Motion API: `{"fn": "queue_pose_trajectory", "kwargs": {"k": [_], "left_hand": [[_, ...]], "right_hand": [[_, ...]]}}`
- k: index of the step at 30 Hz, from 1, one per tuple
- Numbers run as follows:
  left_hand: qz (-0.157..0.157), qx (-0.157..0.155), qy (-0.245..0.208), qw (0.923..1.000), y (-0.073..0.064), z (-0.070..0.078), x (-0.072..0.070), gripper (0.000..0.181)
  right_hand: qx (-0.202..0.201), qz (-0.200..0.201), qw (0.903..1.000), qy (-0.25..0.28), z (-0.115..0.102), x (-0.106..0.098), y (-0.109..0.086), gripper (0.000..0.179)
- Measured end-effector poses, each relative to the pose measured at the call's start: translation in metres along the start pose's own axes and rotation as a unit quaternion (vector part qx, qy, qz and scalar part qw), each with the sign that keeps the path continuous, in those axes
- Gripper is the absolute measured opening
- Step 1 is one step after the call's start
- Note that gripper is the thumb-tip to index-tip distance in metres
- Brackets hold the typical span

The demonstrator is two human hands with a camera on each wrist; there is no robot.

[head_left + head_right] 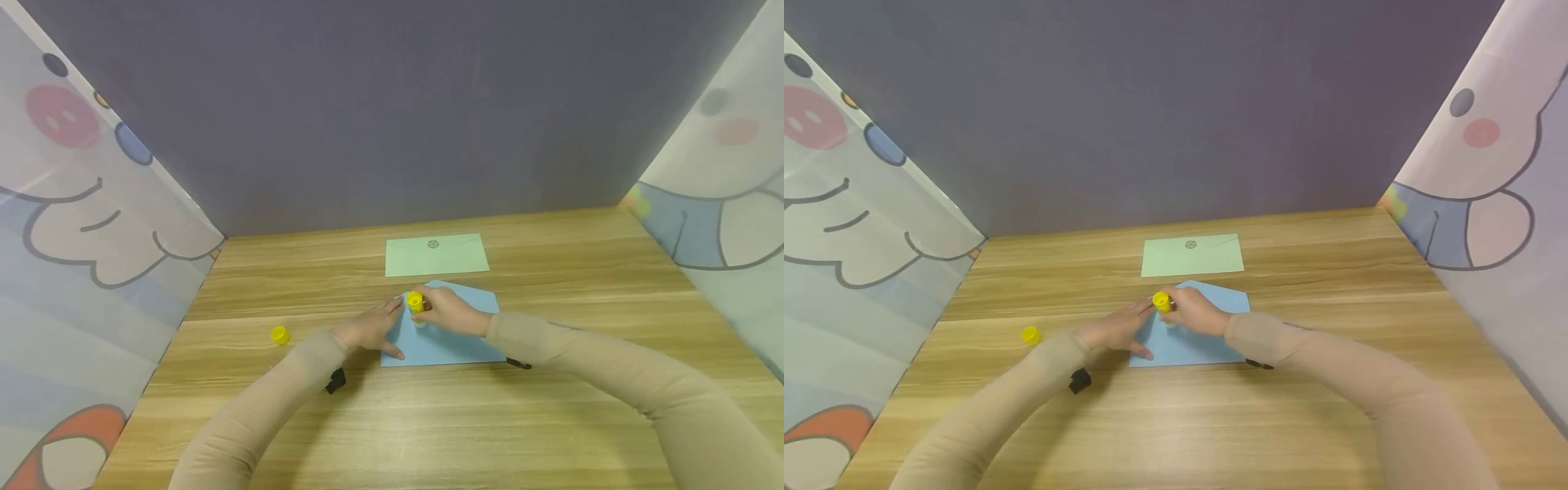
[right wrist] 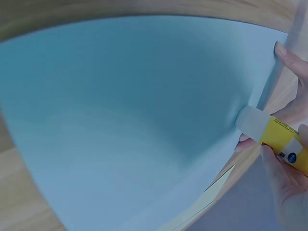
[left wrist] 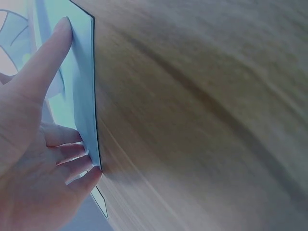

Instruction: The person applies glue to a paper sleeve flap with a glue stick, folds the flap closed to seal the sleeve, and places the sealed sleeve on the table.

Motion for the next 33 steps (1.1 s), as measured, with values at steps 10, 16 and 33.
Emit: {"fn": "queue_pose_trajectory", "kwargs": {"k": [10,16,33], "left_hand": [[-0.005,0.001,-0.003,1.0000,0.001,0.001,0.000,0.101],[-0.003,0.005,-0.007,1.0000,-0.001,0.001,0.000,0.101],[-0.008,0.001,-0.009,0.9999,-0.002,0.002,-0.001,0.101]], "right_hand": [[0.026,0.015,0.9995,-0.014,0.014,-0.009,-0.017,0.034],[0.033,0.046,0.9983,-0.013,0.028,-0.019,-0.039,0.047],[0.039,0.048,0.9978,-0.024,0.041,-0.037,-0.056,0.027]]}}
Point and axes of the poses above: each hand's wrist, its own y-axis towards the middle knuckle, its own x-axis out of the palm, z = x × y, the point moved 4 cm from there along y, towards the middle knuckle, and after that the axes turned 15 degrees about -z, right-handed, at the moved point
